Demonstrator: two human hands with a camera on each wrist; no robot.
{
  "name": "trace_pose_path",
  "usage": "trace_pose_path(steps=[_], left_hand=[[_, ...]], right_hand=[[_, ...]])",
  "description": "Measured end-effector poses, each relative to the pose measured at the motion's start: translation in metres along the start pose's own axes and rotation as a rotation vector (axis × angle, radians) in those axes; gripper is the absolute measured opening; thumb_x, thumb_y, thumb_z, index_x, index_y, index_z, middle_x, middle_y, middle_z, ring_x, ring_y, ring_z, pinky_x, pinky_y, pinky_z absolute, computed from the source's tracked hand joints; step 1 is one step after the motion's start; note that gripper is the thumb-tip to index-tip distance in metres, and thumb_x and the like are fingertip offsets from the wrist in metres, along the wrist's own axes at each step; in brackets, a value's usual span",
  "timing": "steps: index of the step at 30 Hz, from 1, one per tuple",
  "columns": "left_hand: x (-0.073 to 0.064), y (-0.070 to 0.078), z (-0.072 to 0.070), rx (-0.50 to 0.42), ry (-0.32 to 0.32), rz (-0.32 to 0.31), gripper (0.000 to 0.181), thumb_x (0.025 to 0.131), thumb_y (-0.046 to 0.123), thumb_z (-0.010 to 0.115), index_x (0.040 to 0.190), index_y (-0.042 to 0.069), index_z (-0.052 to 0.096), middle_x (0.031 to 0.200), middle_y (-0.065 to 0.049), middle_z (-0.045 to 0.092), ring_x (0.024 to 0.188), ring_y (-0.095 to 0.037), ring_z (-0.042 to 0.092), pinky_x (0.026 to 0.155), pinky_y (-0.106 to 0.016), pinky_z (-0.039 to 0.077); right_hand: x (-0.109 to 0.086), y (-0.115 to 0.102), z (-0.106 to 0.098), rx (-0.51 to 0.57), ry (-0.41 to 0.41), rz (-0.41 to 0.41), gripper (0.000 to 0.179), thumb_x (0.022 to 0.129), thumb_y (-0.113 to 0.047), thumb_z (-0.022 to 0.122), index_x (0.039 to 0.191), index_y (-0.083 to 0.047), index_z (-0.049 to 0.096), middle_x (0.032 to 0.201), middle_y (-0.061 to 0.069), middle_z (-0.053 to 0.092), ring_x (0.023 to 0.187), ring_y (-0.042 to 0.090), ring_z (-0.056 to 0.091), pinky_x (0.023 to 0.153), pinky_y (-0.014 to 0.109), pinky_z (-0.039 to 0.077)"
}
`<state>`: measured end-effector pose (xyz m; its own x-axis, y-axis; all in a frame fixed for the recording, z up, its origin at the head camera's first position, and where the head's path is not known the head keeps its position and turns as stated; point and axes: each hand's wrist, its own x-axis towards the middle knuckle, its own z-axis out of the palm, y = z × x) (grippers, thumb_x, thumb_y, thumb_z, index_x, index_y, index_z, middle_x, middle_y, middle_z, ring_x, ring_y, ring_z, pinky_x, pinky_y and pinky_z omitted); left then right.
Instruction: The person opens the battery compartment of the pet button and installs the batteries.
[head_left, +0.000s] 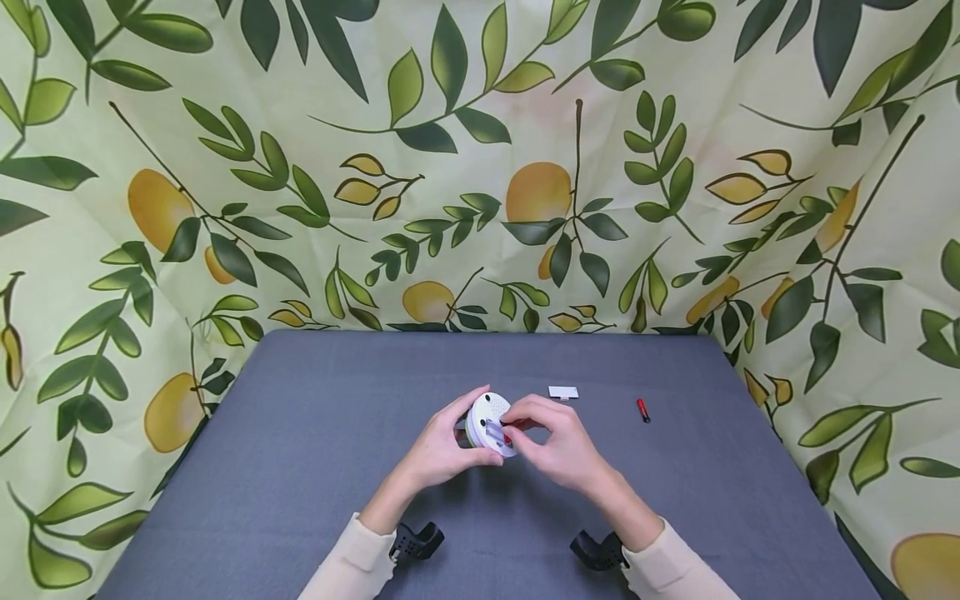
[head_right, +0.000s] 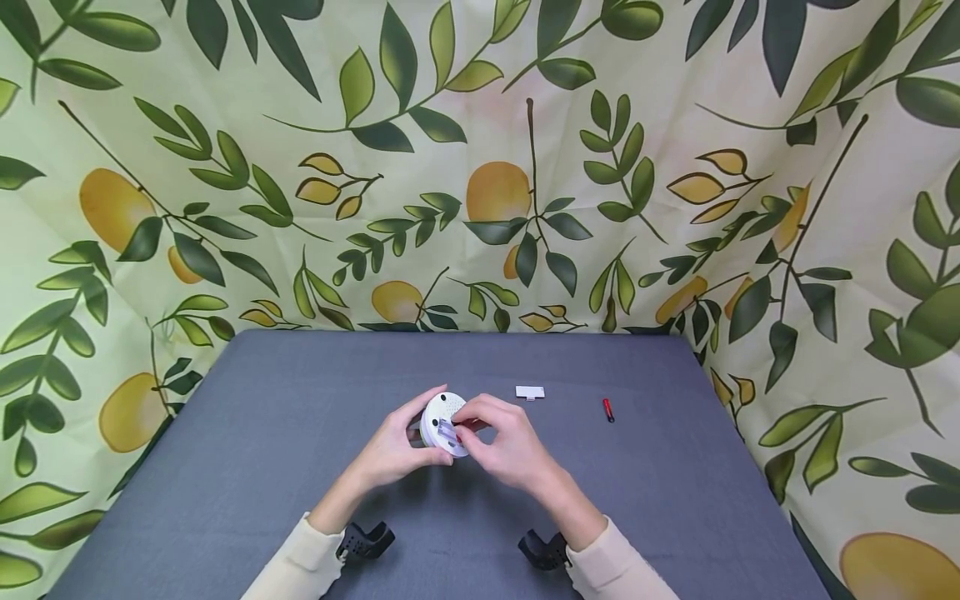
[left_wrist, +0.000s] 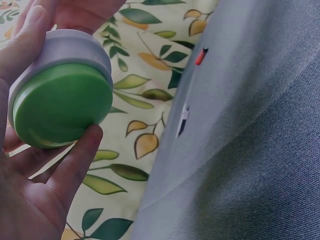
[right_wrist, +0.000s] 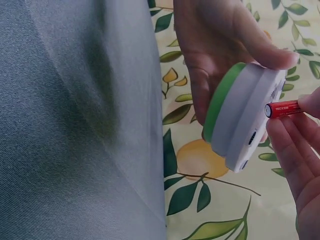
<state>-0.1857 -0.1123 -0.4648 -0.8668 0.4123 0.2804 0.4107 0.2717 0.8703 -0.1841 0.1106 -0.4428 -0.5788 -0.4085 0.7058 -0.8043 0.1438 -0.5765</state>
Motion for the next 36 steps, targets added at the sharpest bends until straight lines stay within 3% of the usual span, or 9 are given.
trace_pose_path(steps=[8,25,29,36], left_hand=[[0.0,0.001,0.0,-0.019,-0.006,-0.001,0.091,0.075,0.022,0.093,0.153,0.014,0.046,0.143,-0.005,0.055,0.114,-0.02,0.059,0.084,-0.03,0.057],[0.0,0.0,0.001,-0.016,-0.001,0.006,0.09,0.075,0.022,0.093,0.152,0.015,0.047,0.145,-0.006,0.053,0.114,-0.02,0.06,0.084,-0.029,0.057],[0.001,0.0,0.001,-0.009,-0.003,0.01,0.091,0.075,0.024,0.093,0.152,0.015,0.047,0.144,-0.006,0.054,0.114,-0.019,0.06,0.085,-0.029,0.057],[0.0,0.001,0.002,0.05,0.007,0.007,0.092,0.073,0.026,0.094,0.152,0.016,0.048,0.144,-0.005,0.055,0.121,-0.019,0.056,0.09,-0.032,0.054]], right_hand=[[0.0,-0.001,0.003,0.003,-0.057,0.036,0.026,0.081,0.01,0.078,0.1,-0.007,0.074,0.093,0.006,0.072,0.082,0.017,0.069,0.072,0.031,0.06],[0.003,-0.008,0.004,-0.046,-0.122,0.074,0.023,0.085,0.005,0.077,0.101,-0.011,0.076,0.093,0.003,0.072,0.081,0.011,0.066,0.074,0.025,0.058],[0.003,-0.009,0.003,-0.031,-0.12,0.17,0.015,0.089,-0.002,0.077,0.099,-0.013,0.077,0.092,-0.001,0.072,0.081,0.009,0.066,0.074,0.027,0.058],[0.01,-0.012,-0.001,0.071,-0.15,0.447,0.004,0.092,-0.015,0.077,0.094,-0.012,0.078,0.086,-0.003,0.07,0.075,0.013,0.063,0.069,0.027,0.055]])
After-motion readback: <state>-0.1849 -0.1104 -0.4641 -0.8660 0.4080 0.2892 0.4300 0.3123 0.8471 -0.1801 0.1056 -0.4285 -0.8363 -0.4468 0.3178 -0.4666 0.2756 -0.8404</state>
